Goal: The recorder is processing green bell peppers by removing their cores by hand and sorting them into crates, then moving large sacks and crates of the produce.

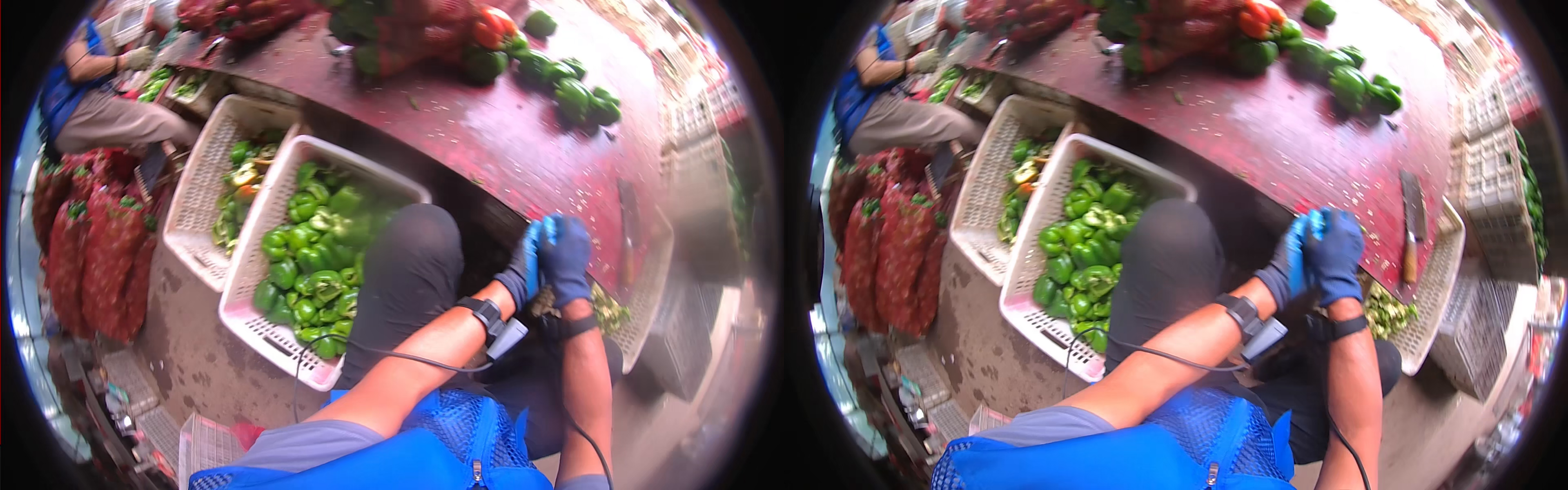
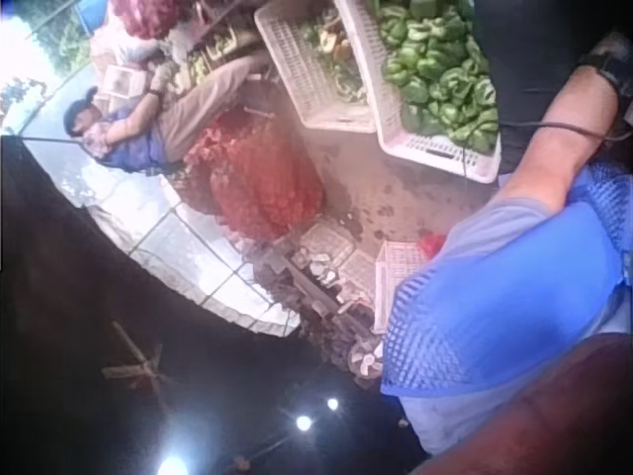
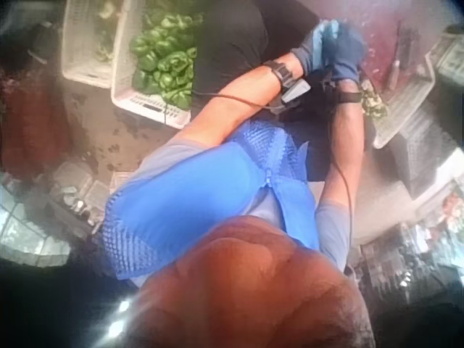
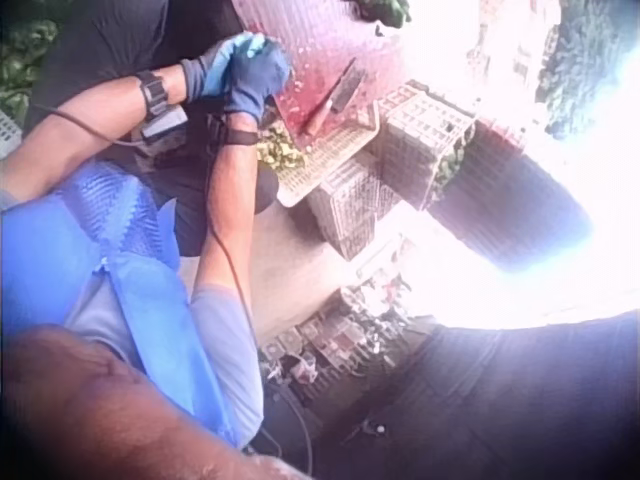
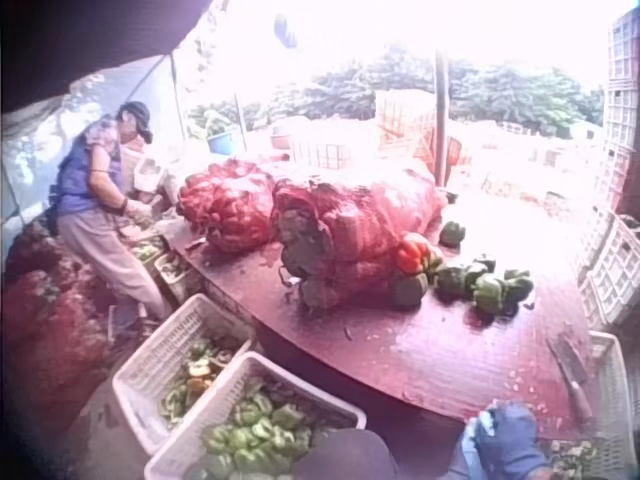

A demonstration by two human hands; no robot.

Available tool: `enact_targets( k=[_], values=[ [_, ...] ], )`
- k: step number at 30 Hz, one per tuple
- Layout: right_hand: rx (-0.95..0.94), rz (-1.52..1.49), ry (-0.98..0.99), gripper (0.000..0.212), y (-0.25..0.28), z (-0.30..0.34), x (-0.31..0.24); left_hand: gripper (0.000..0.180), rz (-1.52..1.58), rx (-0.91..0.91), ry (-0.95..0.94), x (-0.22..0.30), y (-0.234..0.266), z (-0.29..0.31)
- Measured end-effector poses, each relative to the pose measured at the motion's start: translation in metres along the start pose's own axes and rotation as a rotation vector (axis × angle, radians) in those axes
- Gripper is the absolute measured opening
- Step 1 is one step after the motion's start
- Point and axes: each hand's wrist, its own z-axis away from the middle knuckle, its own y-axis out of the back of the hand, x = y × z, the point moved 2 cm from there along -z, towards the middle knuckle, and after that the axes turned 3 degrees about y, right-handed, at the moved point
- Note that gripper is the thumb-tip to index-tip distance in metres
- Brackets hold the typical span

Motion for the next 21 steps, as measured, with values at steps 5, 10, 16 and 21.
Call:
enact_targets(
  k=[5,10,16,21],
  values=[
    [0.026,-0.014,-0.04,0.026,0.004,-0.003,-0.013,0.031,-0.094,-0.042,-0.036,0.016,-0.011,0.005],
    [0.065,0.0,0.02,0.027,-0.01,-0.013,-0.024,0.038,-0.035,-0.1,0.006,0.036,0.0,-0.001],
    [0.027,-0.107,-0.034,0.029,-0.006,-0.018,-0.028,0.042,-0.147,-0.023,0.057,0.046,-0.004,-0.002],
    [-0.151,-0.381,-0.035,0.035,0.012,-0.023,-0.035,0.047,-0.252,0.018,0.076,0.055,-0.029,0.021]
  ],
)
